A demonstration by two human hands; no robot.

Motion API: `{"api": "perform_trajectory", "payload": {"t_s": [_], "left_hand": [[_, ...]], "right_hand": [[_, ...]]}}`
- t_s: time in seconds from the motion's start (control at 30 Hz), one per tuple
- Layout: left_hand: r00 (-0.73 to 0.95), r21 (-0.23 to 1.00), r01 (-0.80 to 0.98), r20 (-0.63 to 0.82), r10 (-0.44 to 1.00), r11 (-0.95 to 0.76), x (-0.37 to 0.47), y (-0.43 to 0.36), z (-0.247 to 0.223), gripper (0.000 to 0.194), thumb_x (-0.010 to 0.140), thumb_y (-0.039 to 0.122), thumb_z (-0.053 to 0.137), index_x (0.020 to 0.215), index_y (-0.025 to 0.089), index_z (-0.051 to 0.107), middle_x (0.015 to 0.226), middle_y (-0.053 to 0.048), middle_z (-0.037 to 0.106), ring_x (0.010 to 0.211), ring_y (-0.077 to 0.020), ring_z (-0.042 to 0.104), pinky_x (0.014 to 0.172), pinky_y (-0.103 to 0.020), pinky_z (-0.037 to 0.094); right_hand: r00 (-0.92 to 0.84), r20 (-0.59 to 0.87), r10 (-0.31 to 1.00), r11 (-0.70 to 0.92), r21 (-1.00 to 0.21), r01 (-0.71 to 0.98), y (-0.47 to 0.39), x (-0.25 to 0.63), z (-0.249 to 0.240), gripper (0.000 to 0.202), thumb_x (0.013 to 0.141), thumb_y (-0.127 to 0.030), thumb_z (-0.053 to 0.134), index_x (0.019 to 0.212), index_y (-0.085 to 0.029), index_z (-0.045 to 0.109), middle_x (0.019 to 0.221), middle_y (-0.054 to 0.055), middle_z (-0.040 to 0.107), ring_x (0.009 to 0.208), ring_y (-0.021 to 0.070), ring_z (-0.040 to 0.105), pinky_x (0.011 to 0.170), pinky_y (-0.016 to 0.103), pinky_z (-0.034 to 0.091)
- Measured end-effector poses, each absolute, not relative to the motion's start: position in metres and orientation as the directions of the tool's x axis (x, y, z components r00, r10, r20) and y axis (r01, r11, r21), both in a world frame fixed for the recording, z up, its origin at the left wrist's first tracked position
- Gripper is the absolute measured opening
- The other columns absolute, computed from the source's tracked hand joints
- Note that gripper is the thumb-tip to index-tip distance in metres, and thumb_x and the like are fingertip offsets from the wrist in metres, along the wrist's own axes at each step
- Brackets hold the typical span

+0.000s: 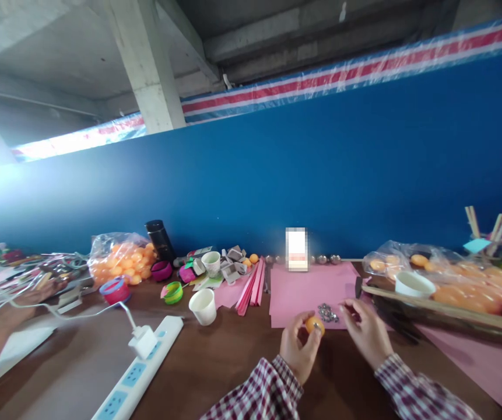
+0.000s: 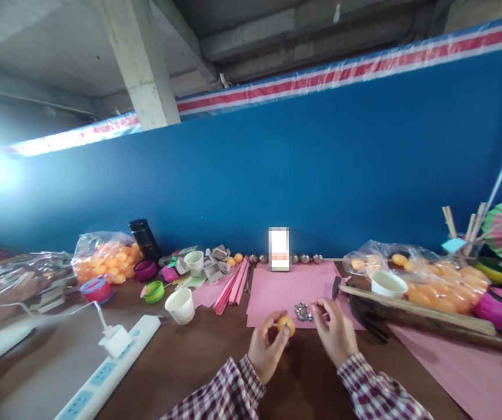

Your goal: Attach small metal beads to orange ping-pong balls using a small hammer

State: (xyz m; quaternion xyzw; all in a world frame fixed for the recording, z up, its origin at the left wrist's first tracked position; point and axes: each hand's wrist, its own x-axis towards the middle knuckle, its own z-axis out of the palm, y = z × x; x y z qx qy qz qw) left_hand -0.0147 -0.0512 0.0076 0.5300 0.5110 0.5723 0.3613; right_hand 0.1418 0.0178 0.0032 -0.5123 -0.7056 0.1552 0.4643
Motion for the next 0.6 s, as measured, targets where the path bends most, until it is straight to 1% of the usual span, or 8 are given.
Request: {"api": "perform_trajectory", "payload": {"t_s": [0.1, 0.2, 0.27, 0.33, 0.37, 0.43, 0.53, 0.6], "left_hand": [[-0.164, 0.981, 0.075, 0.19, 0.968, -0.18, -0.016, -0.046, 0.002, 0.046, 0.063, 0.028, 0.063, 0.106, 0.015, 0.053, 0.083, -0.007, 0.062, 0.067, -0.0126, 0.056, 0.062, -0.022, 0.047], [-0.174, 0.991, 0.042, 0.13, 0.976, -0.125, -0.018, -0.041, -0.002, 0.044, 0.061, 0.026, 0.064, 0.102, 0.015, 0.054, 0.078, -0.005, 0.061, 0.061, -0.0104, 0.055, 0.057, -0.021, 0.047], [-0.159, 0.995, 0.012, 0.103, 0.982, -0.102, -0.02, -0.039, -0.002, 0.042, 0.062, 0.027, 0.063, 0.101, 0.015, 0.053, 0.081, -0.005, 0.06, 0.057, -0.0091, 0.054, 0.053, -0.02, 0.046], [-0.134, 0.993, -0.009, 0.114, 0.984, -0.116, -0.022, -0.039, 0.0, 0.043, 0.064, 0.027, 0.061, 0.104, 0.015, 0.05, 0.088, -0.005, 0.059, 0.056, -0.0085, 0.054, 0.051, -0.02, 0.046], [-0.13, 0.992, -0.018, 0.123, 0.984, -0.127, -0.023, -0.038, 0.0, 0.045, 0.065, 0.026, 0.06, 0.107, 0.017, 0.048, 0.093, -0.006, 0.058, 0.059, -0.0091, 0.055, 0.053, -0.02, 0.047], [-0.117, 0.99, -0.025, 0.137, 0.984, -0.141, -0.025, -0.037, 0.001, 0.043, 0.065, 0.023, 0.06, 0.106, 0.017, 0.048, 0.096, -0.006, 0.057, 0.064, -0.0105, 0.057, 0.058, -0.022, 0.049], [-0.1, 0.991, -0.034, 0.128, 0.987, -0.132, -0.027, -0.035, -0.002, 0.041, 0.065, 0.021, 0.06, 0.104, 0.016, 0.049, 0.094, -0.006, 0.059, 0.07, -0.013, 0.059, 0.065, -0.025, 0.05], [-0.108, 0.991, -0.044, 0.125, 0.986, -0.13, -0.027, -0.033, -0.005, 0.043, 0.064, 0.022, 0.061, 0.104, 0.016, 0.049, 0.097, -0.007, 0.059, 0.073, -0.0146, 0.059, 0.067, -0.027, 0.05]], "right_hand": [[-0.097, 0.461, 0.882, 0.441, -0.735, 0.516, 0.002, 0.128, 0.008, 0.019, 0.076, -0.035, 0.043, 0.086, -0.021, 0.05, 0.08, 0.004, 0.062, 0.066, 0.0145, 0.059, 0.06, 0.023, 0.047], [-0.147, 0.435, 0.888, 0.454, -0.783, 0.425, -0.009, 0.117, 0.01, 0.019, 0.078, -0.036, 0.042, 0.089, -0.021, 0.047, 0.081, 0.004, 0.061, 0.068, 0.0149, 0.059, 0.062, 0.024, 0.048], [-0.194, 0.414, 0.889, 0.457, -0.812, 0.362, -0.013, 0.113, 0.011, 0.018, 0.078, -0.036, 0.043, 0.086, -0.02, 0.048, 0.08, 0.004, 0.06, 0.07, 0.0152, 0.058, 0.065, 0.025, 0.047], [-0.232, 0.388, 0.892, 0.445, -0.84, 0.31, -0.015, 0.11, 0.012, 0.018, 0.078, -0.035, 0.043, 0.081, -0.02, 0.051, 0.075, 0.003, 0.06, 0.069, 0.0151, 0.056, 0.064, 0.025, 0.045], [-0.233, 0.376, 0.897, 0.433, -0.857, 0.281, -0.015, 0.11, 0.013, 0.018, 0.078, -0.035, 0.044, 0.079, -0.019, 0.051, 0.074, 0.003, 0.059, 0.068, 0.015, 0.056, 0.065, 0.025, 0.045], [-0.196, 0.351, 0.916, 0.389, -0.896, 0.213, -0.016, 0.108, 0.014, 0.018, 0.077, -0.035, 0.046, 0.08, -0.018, 0.052, 0.072, 0.003, 0.059, 0.068, 0.0146, 0.054, 0.065, 0.025, 0.044], [-0.2, 0.283, 0.938, 0.312, -0.941, 0.131, -0.017, 0.106, 0.015, 0.02, 0.075, -0.036, 0.049, 0.072, -0.017, 0.054, 0.062, 0.0, 0.055, 0.059, 0.012, 0.051, 0.058, 0.023, 0.042], [-0.228, 0.223, 0.948, 0.241, -0.969, 0.051, -0.017, 0.105, 0.015, 0.02, 0.074, -0.037, 0.051, 0.072, -0.017, 0.055, 0.061, 0.0, 0.054, 0.055, 0.0108, 0.049, 0.054, 0.022, 0.041]]}}
